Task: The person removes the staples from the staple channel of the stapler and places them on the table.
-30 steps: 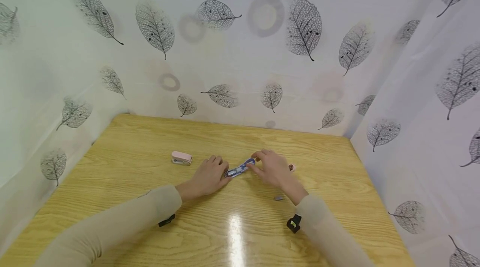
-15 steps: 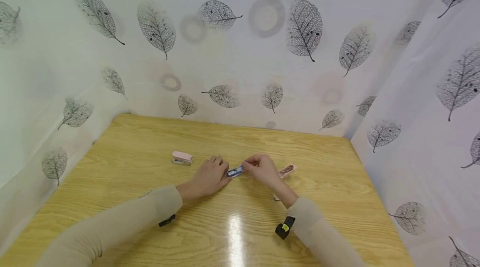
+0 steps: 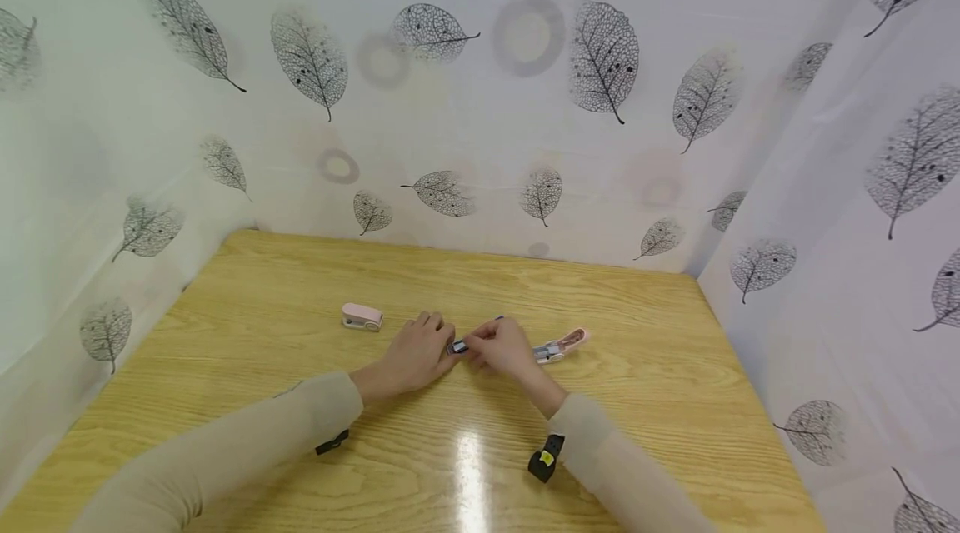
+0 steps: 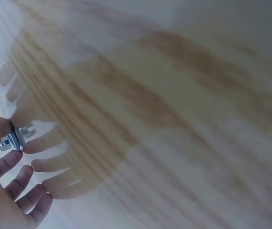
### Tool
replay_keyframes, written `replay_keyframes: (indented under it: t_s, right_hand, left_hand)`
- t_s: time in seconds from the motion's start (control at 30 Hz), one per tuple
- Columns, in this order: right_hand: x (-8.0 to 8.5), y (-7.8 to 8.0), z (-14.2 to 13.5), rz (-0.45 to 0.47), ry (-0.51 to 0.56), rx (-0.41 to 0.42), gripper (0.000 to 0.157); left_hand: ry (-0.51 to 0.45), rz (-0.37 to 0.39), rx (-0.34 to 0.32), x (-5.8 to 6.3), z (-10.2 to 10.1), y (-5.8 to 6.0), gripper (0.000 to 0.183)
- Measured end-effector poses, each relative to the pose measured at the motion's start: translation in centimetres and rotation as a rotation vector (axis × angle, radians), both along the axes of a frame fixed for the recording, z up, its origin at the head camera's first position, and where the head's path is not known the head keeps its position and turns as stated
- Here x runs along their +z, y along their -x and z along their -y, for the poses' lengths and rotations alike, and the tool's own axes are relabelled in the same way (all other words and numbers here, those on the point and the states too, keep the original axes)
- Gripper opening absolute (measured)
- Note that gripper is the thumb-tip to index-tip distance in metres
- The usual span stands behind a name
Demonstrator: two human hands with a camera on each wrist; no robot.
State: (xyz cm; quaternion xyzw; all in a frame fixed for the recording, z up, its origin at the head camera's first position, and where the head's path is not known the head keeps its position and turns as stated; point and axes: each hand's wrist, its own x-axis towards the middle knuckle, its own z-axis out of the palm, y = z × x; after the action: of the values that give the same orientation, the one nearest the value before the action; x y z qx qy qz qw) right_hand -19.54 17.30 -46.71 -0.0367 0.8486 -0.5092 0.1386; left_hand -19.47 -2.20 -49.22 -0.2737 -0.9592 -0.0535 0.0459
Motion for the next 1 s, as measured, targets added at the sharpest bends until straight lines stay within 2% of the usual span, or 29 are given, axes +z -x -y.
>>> replay_keyframes:
  t_s: [0.4, 0.57, 1.0]
  right_hand:
    - [0.04, -0.19, 0.61, 0.016, -0.023, 0.005, 0.026]
    - [-0.09, -0.01, 0.78, 0.043, 0.01, -0.024, 0.024]
    - [0.13, 0.03, 0.61, 0.084, 0.083, -0.026, 0.023]
  left_hand:
    - [0.008, 0.001, -0.004, 0.06, -0.02, -0.01, 0.042]
    - [0.01, -0.003, -0.001, -0.06, 0.0, 0.04, 0.04]
    - [-0.013, 0.012, 0.001, 0.21, 0.02, -0.1, 0.04]
